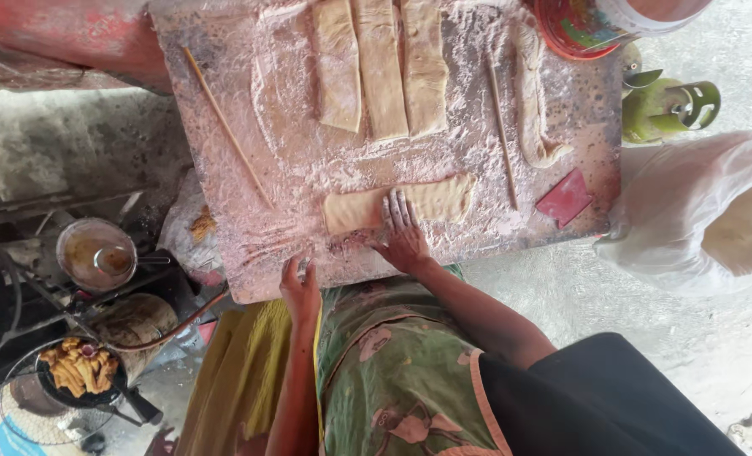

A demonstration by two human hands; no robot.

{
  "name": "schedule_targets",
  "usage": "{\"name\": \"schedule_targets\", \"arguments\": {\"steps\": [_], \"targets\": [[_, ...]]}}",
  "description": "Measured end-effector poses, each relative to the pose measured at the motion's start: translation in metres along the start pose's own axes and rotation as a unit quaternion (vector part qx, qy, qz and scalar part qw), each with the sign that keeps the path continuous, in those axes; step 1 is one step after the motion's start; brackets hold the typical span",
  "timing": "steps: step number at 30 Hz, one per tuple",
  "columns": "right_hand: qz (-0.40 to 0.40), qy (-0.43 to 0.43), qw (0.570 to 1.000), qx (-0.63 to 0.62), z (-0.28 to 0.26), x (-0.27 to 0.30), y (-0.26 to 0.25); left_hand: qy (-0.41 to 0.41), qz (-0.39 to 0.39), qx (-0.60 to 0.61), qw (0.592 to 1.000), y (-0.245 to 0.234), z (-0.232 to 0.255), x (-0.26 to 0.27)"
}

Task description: The person prepares dough by stretching strips on a floured surface, aligning them, and cutting them into smaller rectangular sections with a scraper.

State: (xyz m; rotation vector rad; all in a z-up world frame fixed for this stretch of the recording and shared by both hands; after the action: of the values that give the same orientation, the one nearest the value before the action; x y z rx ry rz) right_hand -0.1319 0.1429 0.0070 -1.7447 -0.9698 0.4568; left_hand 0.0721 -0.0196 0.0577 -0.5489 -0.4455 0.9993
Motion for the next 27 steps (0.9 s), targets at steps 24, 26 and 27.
{"name": "schedule_targets", "arguments": {"steps": [24,26,27], "targets": [[0.194,0.581,0.788,-0.052,0.403,0.170,-0.090,-0.196,0.056,0.096,0.974,0.106,0.031,0.072],[0.173,0.530,0.825,-0.092,0.415,0.159,-0.088,-0.152,0.119,0.119,0.974,0.129,0.041,0.105],[0.159,0.500,0.844,-0.112,0.418,0.148,-0.088,-0.128,0.154,0.125,0.972,0.138,0.046,0.119]]}}
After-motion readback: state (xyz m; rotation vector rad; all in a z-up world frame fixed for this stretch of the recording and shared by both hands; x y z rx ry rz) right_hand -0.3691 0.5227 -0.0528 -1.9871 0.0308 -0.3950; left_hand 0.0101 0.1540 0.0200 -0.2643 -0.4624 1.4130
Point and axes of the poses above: each hand's wrist, its own x-axis away from the middle knuckle, its own y-axis out of the palm, z = x × y, the point moved 7 cm from there along -x, towards the middle knuckle, and after that the axes turned 8 degrees about z, right-handed, at the moved point
